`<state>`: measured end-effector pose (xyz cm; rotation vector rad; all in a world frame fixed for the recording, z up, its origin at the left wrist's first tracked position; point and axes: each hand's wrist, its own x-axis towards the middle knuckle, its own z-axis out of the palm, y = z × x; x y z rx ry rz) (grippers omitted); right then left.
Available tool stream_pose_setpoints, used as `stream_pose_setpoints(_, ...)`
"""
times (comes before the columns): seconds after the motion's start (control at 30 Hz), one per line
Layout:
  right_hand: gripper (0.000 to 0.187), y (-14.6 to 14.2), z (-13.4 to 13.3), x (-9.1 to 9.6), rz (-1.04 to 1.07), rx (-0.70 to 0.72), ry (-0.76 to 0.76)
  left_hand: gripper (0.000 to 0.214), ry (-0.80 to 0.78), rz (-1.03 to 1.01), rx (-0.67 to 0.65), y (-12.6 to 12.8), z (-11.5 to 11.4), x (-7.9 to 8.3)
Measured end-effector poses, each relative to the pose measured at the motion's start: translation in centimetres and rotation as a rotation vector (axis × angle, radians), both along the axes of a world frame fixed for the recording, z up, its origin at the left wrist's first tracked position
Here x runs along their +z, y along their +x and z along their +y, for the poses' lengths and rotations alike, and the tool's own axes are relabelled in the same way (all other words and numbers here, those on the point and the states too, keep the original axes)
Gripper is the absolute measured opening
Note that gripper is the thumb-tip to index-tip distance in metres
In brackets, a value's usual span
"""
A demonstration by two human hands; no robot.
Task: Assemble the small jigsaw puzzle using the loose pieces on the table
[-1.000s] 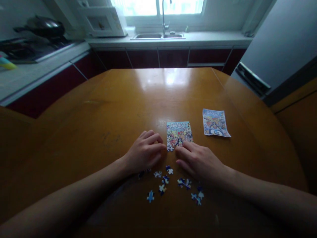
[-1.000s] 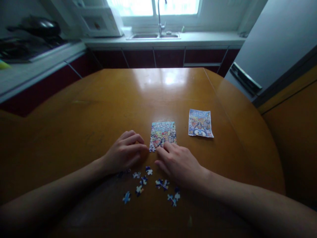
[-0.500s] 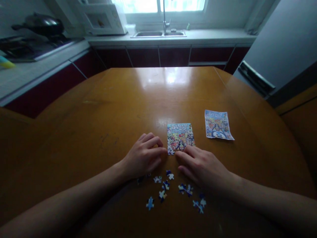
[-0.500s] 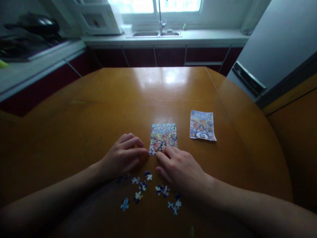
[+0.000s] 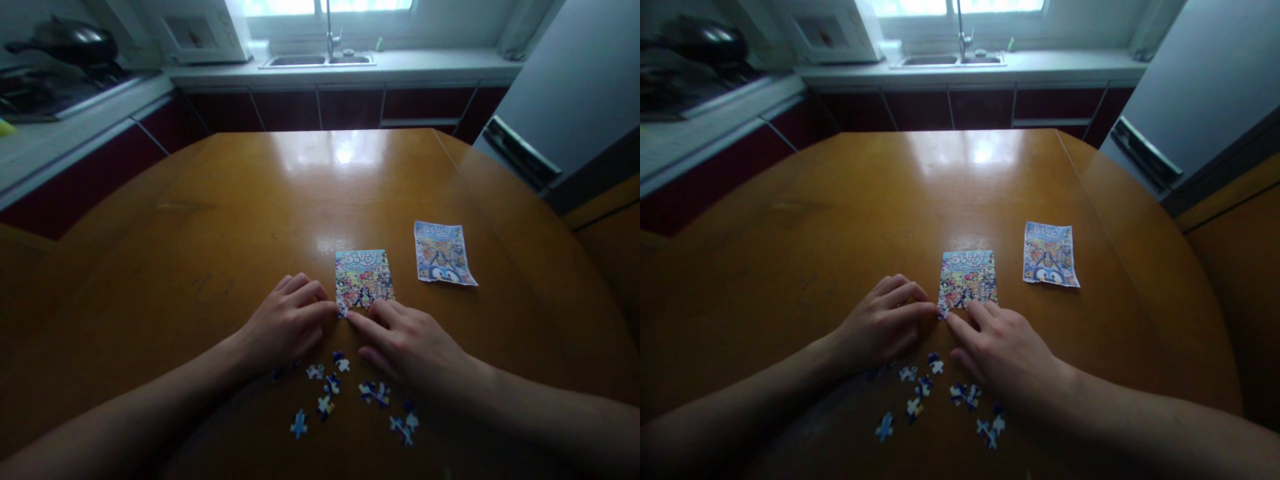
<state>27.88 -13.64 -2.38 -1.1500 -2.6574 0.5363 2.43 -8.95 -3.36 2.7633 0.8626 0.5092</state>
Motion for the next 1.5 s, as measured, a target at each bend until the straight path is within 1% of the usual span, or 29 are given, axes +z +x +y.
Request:
stream_pose_setpoints(0.13,0.028,0.08,-0.1,0.26,0.039,-0.031,-0.022,0.031,-0.003,-0.031,0.028,0.07,-0.12,0.24)
stream_pose_setpoints(0.23,0.026,0.16,-0.16,0.33,0.057,-0.039,-0.028,0.03,0.004,-0.028,0.015,0.06,-0.08,0.34)
stream_pose_setpoints(0.37,0.028,0.16,-0.16,0.28,0.05,-0.021,-0.011,0.031,0.012,-0.025,0.002,0.02,0.03,0.23)
stream_pose_setpoints(0.6,0.034,0.13,-0.18,0.33,-0.003,0.012,-0.003,0.014,0.011,-0.05,0.069,0.1,-0.01,0.19)
stream_pose_setpoints(0.8,0.035,0.16,-0.21,0.2,-0.015,0.026,0.019,0.01,0.022,-0.071,0.089,0.08,0.06,0.19)
stream_pose_setpoints(1.13,0.035,0.24,-0.19,0.03,-0.005,0.023,0.045,0.014,0.024,-0.082,0.032,0.0,0.08,0.19)
stream_pose_setpoints(1.37,0.034,0.21,-0.2,-0.03,-0.004,0.027,0.052,0.015,0.031,-0.102,0.025,0.22,0.03,0.41)
stream_pose_setpoints(1.5,0.035,0.24,-0.24,0.11,-0.023,0.03,0.044,0.021,0.015,-0.097,-0.004,0.27,0.04,0.48)
